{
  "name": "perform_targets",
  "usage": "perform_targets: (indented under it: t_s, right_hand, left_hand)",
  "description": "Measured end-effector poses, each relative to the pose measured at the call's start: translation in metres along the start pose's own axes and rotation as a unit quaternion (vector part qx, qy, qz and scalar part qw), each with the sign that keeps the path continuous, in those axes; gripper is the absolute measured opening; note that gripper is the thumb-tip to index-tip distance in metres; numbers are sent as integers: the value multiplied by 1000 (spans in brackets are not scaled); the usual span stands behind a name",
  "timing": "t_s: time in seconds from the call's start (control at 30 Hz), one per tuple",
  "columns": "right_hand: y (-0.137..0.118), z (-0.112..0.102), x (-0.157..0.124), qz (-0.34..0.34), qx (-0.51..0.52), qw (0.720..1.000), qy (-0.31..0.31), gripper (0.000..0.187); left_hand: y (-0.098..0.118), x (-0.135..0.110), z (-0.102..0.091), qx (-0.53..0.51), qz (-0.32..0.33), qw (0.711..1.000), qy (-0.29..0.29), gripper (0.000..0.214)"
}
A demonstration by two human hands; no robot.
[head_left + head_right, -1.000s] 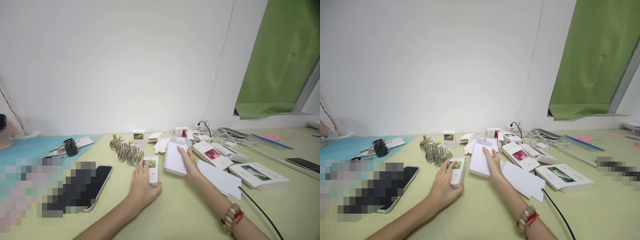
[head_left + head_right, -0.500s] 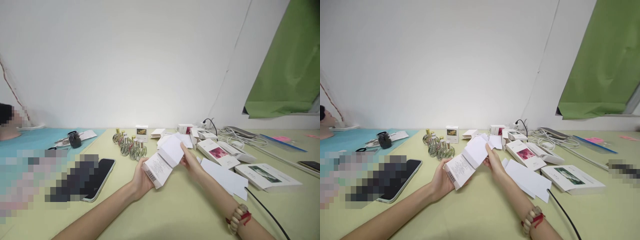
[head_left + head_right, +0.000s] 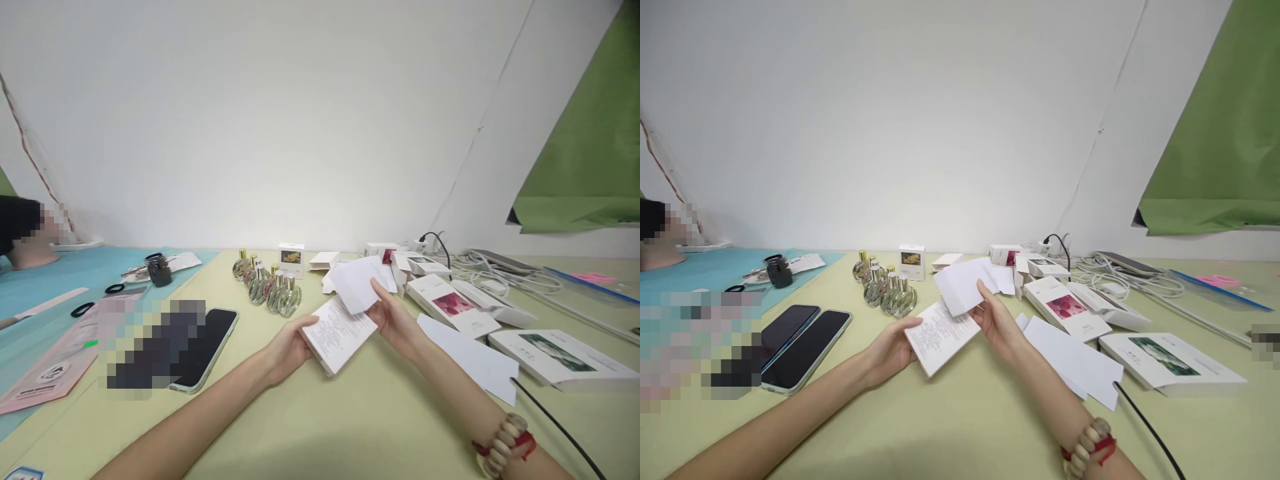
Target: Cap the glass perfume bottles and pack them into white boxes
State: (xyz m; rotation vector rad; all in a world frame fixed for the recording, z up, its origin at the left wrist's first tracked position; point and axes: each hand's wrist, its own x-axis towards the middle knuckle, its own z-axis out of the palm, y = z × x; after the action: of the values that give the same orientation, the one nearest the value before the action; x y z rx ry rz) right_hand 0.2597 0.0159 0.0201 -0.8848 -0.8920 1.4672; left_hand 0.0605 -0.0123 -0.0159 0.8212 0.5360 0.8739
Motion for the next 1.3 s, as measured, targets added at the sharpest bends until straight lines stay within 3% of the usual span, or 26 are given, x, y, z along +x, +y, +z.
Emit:
perform_targets:
  t_s: [0.1, 0.2, 0.37, 0.57, 0.67, 0.8, 0.97, 1.1, 1.3]
  right_hand:
    - [0, -3, 4, -49, 7, 999, 17, 38]
    - [8, 1, 2, -50, -7, 999, -5, 39]
    - [21, 18, -11, 7, -9, 998, -62, 44]
    - [17, 16, -7, -2, -21, 1000, -20, 45]
    - [16, 12, -7, 44, -47, 998, -8, 44]
    - [16, 13, -11, 88, -48, 994, -40, 42]
    - [11, 15, -11, 28, -58, 998, 21, 45]
    - [12, 11, -7, 5, -72, 997, 35, 48]
    - [21, 2, 1, -71, -85, 990, 86, 55]
  left_hand:
    - [-2, -2, 1, 45, 6, 999, 7, 66]
    - [-5, -5, 6, 92, 23, 995, 28, 80]
    - [-13, -6, 13, 146, 67, 986, 44, 67]
    - [-11, -2, 12, 166, 30, 984, 56, 34]
    - [-7, -3, 12, 175, -6, 984, 46, 38]
    - [-5, -6, 13, 179, -10, 983, 37, 54]
    - [-6, -8, 14, 181, 40, 980, 74, 64]
    - [-6, -9, 15, 203, 99, 968, 107, 65]
    - [-14, -8, 17, 204, 69, 973, 80, 59]
